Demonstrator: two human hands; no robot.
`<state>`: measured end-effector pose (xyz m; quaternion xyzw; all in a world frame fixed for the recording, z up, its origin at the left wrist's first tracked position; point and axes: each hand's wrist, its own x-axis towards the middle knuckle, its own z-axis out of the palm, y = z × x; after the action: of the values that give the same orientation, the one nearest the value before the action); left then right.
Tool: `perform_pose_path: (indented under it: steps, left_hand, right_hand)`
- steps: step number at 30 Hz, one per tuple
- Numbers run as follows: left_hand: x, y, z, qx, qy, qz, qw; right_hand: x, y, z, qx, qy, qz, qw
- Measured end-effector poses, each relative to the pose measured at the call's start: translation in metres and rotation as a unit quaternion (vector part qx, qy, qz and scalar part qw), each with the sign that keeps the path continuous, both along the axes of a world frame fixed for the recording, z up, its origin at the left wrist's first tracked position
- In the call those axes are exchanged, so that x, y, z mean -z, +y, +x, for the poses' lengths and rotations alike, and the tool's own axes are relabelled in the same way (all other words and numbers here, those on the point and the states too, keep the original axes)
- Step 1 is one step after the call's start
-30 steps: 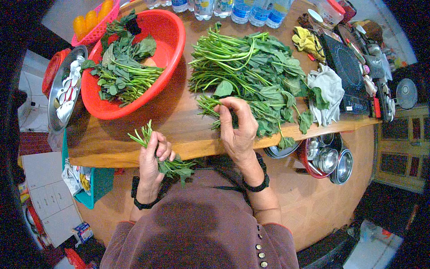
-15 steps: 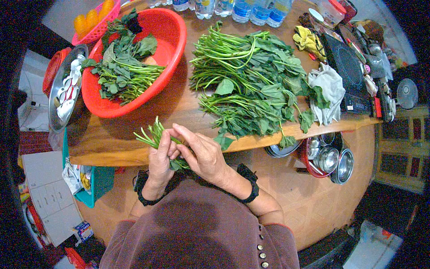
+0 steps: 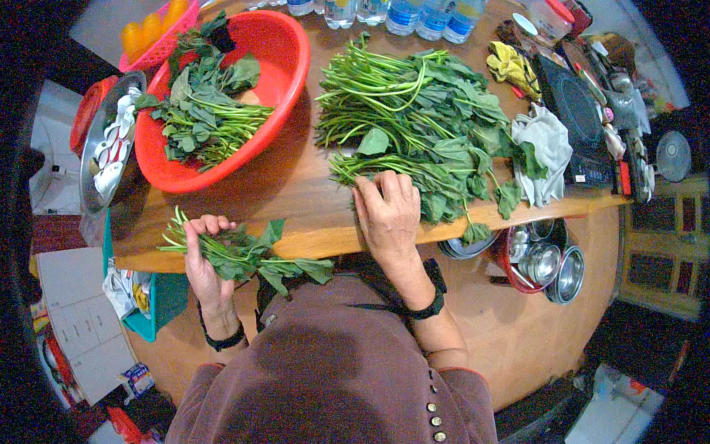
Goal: The person repeatedly picks up leafy green vegetable stems, snaps off the lower ends, and places the trimmed stems into a red bowl. The person also removes leaves from some stems and sets them aside on the table.
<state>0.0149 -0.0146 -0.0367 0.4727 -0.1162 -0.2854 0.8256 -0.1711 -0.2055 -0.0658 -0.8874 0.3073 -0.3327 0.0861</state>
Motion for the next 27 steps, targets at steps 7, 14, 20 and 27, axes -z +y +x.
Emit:
perform_pose_path:
  steps: [7, 14, 20, 27]
  left_hand:
    - [0.002, 0.0, -0.007, 0.111, 0.056, -0.05, 0.991]
    - [0.013, -0.018, -0.028, 0.161, 0.075, 0.048, 0.983]
    - [0.015, -0.033, -0.044, 0.184, 0.001, 0.083, 0.979]
    - [0.02, -0.035, -0.057, 0.161, 0.005, 0.055, 0.985]
  right_hand:
    - [0.002, 0.001, 0.006, 0.023, 0.002, 0.018, 1.0]
    - [-0.002, 0.002, 0.006, 0.006, -0.084, 0.035, 0.996]
    - [-0.011, 0.021, 0.009, -0.07, -0.065, 0.0, 0.995]
    - [-0.013, 0.047, 0.018, -0.173, -0.065, 0.03, 0.982]
